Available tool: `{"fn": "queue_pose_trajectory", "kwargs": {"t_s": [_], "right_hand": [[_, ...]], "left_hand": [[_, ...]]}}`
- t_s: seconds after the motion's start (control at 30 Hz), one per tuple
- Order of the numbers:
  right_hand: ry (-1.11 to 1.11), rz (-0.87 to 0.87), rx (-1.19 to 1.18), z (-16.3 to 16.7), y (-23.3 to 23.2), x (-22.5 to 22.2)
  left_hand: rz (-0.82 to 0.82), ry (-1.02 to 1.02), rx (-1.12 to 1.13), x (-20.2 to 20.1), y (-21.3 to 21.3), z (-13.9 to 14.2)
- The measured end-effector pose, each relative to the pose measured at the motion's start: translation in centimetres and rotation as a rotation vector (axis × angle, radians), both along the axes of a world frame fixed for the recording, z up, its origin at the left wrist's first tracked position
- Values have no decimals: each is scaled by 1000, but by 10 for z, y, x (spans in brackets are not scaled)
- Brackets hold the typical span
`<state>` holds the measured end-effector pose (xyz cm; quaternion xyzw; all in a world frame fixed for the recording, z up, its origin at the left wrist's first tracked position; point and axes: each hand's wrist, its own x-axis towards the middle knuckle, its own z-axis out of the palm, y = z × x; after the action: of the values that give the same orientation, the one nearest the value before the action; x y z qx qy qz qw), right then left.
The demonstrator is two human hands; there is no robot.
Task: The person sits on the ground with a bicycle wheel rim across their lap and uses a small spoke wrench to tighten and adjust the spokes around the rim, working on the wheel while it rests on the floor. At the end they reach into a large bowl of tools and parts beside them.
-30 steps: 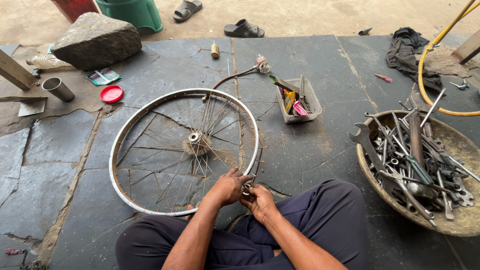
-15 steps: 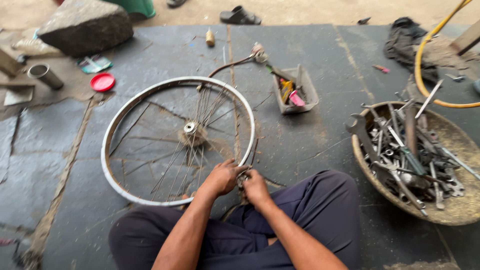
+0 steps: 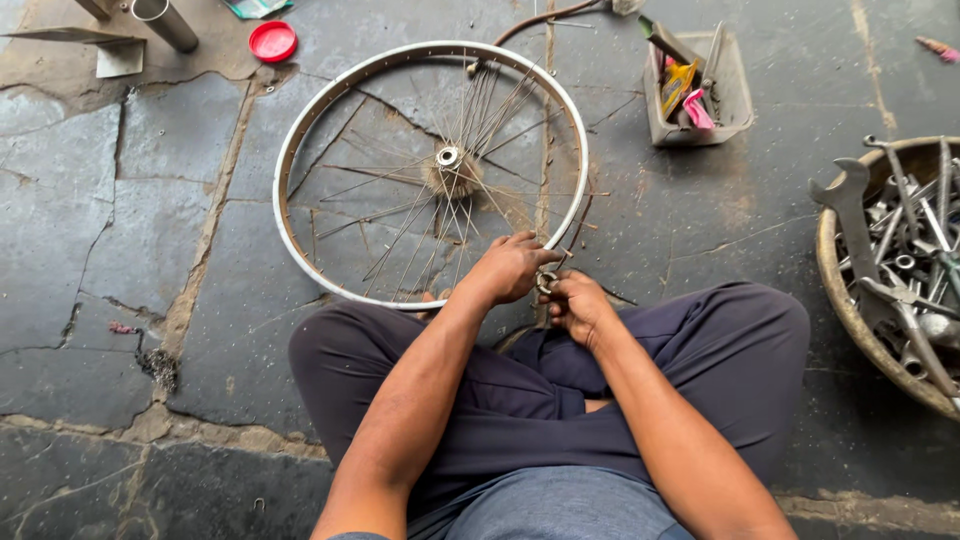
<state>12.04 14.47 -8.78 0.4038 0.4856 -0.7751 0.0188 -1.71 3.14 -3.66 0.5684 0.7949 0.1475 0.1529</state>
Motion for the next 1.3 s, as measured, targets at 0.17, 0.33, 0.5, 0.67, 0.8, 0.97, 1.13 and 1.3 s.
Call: {"fn": "queue_pose_trajectory", "kwargs": {"t_s": [0.17,0.33,0.5,0.67,0.8,0.97,1.13,1.3], "right_hand": [[69,45,603,-5,0,3],[-52,1,29,-1,0,1],[-23,40,263,-2,0,0],[19,74,-153,-5,14,-1],[30,42,-29,-4,11,-2],[66,17,7,-1,4,-3],[114,-7,-263,-5,13,-1],[25,6,29,-6,7,-5]], "left_hand": [[21,-32,-15,2,0,6],[24,-34,-29,1,0,9],[24,-51,-41,1,1,9],[41,-28,-42,1,2,11],[57,-18,-45,2,2,13],[64,-11,-51,3,0,15],[82,-31,-51,4,2,14],[75,-67,-79,4,1,18]]}}
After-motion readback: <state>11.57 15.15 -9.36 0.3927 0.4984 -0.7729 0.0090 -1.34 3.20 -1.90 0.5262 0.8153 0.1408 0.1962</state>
